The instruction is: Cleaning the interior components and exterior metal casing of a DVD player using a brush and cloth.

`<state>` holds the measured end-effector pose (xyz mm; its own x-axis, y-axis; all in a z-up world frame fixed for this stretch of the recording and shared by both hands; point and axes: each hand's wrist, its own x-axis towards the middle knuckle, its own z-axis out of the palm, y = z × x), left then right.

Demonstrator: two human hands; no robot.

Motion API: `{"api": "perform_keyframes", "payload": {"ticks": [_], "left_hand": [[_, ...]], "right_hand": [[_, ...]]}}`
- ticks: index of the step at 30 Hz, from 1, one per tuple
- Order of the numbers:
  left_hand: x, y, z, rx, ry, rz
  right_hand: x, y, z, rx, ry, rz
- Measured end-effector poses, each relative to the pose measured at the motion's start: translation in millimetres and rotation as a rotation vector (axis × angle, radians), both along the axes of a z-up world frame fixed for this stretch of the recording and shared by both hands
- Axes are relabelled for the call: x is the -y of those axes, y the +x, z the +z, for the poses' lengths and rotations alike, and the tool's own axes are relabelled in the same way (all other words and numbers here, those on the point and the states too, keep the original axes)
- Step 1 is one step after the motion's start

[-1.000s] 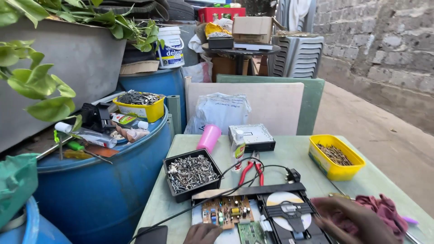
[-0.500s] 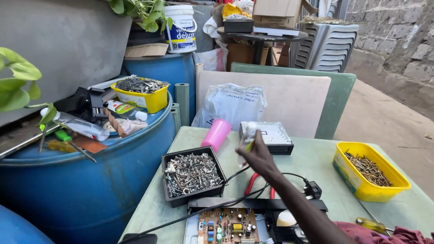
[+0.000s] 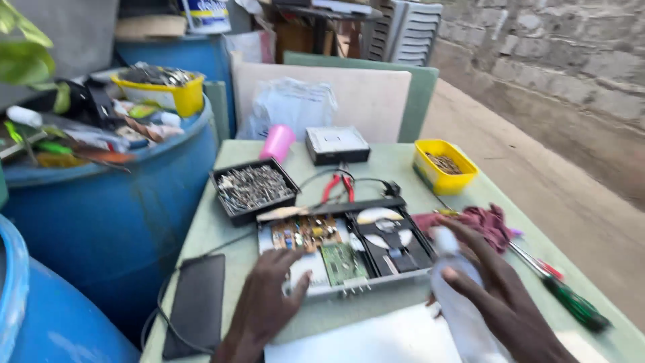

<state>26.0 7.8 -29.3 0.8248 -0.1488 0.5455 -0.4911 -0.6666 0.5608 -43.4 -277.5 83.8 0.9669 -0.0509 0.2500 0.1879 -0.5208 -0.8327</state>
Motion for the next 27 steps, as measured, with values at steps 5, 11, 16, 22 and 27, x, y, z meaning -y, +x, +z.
{"api": "perform_keyframes", "payload": {"ticks": [5,11,16,22,27], "left_hand": [[11,-14,-3,0.023,0.014,-0.003],[12,-16,1,0.086,0.046,-0.045],[12,-18,3,0.035,0.014,-0.036],[9,-17,2,0.054,0.015,-0.035],[9,-16,2,0.094,0.050,-0.049]], "right_hand": [[118,-85,-75,-0.229,0.183,-0.442],[160,-133,-104,-0.351,-0.001,-0.463],[107,-126,-80,-0.324,-0.129,-0.332],[79,-109,-48,-0.523,0.168,-0.337],[89,-91,-53,-0.642,0.313,-0.146]]}}
